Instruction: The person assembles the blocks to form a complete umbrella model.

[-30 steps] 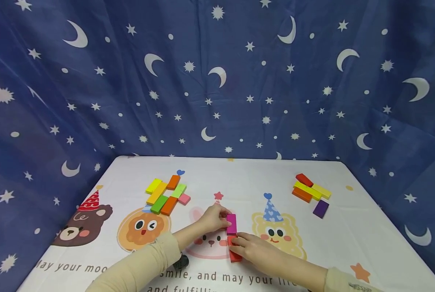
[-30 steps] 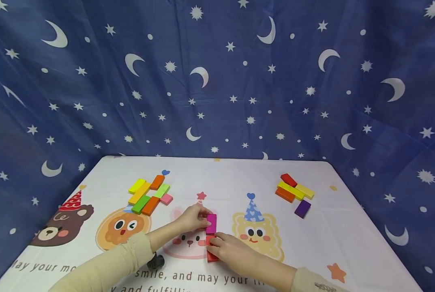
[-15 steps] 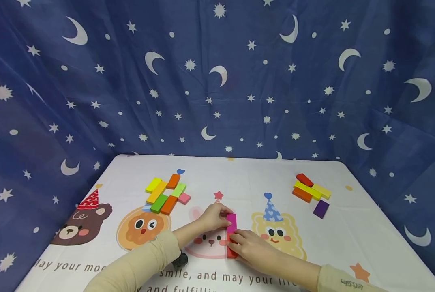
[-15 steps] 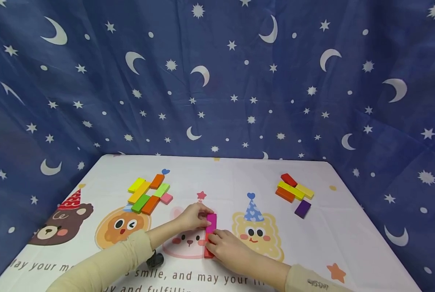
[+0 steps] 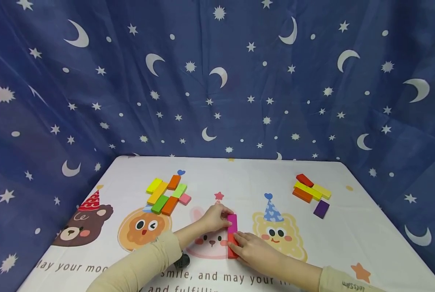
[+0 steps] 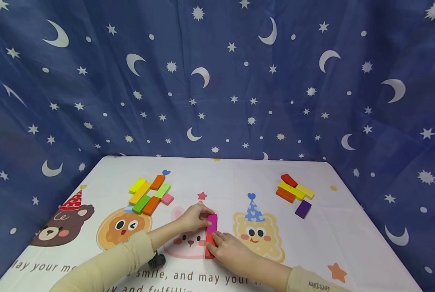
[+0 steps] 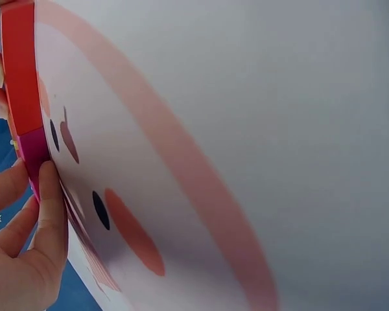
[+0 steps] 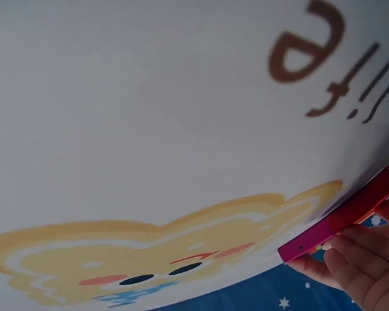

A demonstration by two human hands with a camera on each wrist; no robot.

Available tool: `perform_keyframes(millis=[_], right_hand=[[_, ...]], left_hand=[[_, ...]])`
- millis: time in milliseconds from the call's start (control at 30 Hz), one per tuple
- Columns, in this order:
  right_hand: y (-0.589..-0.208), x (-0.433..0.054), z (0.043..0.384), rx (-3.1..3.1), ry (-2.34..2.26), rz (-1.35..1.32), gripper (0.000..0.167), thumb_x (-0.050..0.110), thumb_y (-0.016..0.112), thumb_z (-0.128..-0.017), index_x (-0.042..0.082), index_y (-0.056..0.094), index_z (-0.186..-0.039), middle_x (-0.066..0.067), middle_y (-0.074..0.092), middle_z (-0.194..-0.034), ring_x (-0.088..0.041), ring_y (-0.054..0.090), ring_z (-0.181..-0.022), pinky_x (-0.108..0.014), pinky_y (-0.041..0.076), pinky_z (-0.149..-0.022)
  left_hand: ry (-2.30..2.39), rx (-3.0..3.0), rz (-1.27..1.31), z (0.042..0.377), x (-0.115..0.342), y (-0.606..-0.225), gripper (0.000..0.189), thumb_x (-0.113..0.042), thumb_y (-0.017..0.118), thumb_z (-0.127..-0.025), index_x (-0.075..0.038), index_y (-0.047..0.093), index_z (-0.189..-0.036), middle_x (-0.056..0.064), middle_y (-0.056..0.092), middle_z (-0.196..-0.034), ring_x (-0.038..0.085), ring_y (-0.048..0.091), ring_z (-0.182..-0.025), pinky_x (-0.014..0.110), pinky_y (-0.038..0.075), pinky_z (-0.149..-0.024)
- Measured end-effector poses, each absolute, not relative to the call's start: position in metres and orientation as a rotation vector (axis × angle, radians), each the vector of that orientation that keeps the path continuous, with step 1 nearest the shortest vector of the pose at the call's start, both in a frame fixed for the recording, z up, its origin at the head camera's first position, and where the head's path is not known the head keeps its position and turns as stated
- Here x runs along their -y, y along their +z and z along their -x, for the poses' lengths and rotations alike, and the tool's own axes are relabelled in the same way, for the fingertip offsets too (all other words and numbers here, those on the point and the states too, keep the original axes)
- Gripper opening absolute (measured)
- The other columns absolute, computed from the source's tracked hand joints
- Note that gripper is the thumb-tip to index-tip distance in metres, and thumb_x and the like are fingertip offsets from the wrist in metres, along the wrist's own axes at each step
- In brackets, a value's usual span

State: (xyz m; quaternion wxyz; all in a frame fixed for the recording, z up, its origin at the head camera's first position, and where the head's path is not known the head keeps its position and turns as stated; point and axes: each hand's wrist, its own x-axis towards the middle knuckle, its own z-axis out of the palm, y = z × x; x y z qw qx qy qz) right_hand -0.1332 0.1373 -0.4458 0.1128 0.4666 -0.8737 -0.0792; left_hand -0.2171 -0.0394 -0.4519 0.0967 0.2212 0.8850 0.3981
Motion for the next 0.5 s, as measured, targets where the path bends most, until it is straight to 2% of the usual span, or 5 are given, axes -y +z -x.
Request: perform_keyframes(millis=[200, 367, 500], right_hand=[[-0.4441, -0.1376, 0.1274, 2.534, -0.304, -1.376, 0.037, 0.027, 0.071, -0.083, 0.015, 0.067, -0.118, -0.011, 0.068, -0.115, -0.022, 0.065, -0.103, -0.029, 0.055, -0.086], [-0.4442, -0.1361, 0.1295, 2.522, -0.361, -1.368, 0.033, 0.029, 0.069, -0.085, 0.016, 0.069, -0.115, -0.009, 0.068, -0.114, -0.02, 0.065, -0.104, -0.028, 0.052, -0.091], [-0.444, -0.1357, 0.1309, 2.546, -0.342, -1.347, 0.032, 0.027, 0.07, -0.084, 0.016, 0.069, -0.114, -0.008, 0.068, -0.114, -0.02, 0.065, -0.105, -0.031, 0.051, -0.094]], left_hand=[[1.175, -2.631, -0.673, 0.2157, 0.038, -0.4539, 0.031, -0.003, 0.074, -0.077, 0.006, 0.068, -0.106, 0.017, 0.067, -0.106, 0.014, 0.056, -0.081, 0.022, 0.049, -0.07], [1.179, -2.635, -0.698, 0.2174, 0.0389, -0.4551, 0.031, -0.002, 0.074, -0.077, 0.006, 0.068, -0.107, 0.018, 0.067, -0.105, 0.019, 0.063, -0.087, 0.029, 0.055, -0.076], [1.161, -2.623, -0.7, 0.2194, 0.0385, -0.4549, 0.032, -0.004, 0.073, -0.079, 0.005, 0.067, -0.109, 0.018, 0.066, -0.107, 0.021, 0.062, -0.09, 0.036, 0.055, -0.081]])
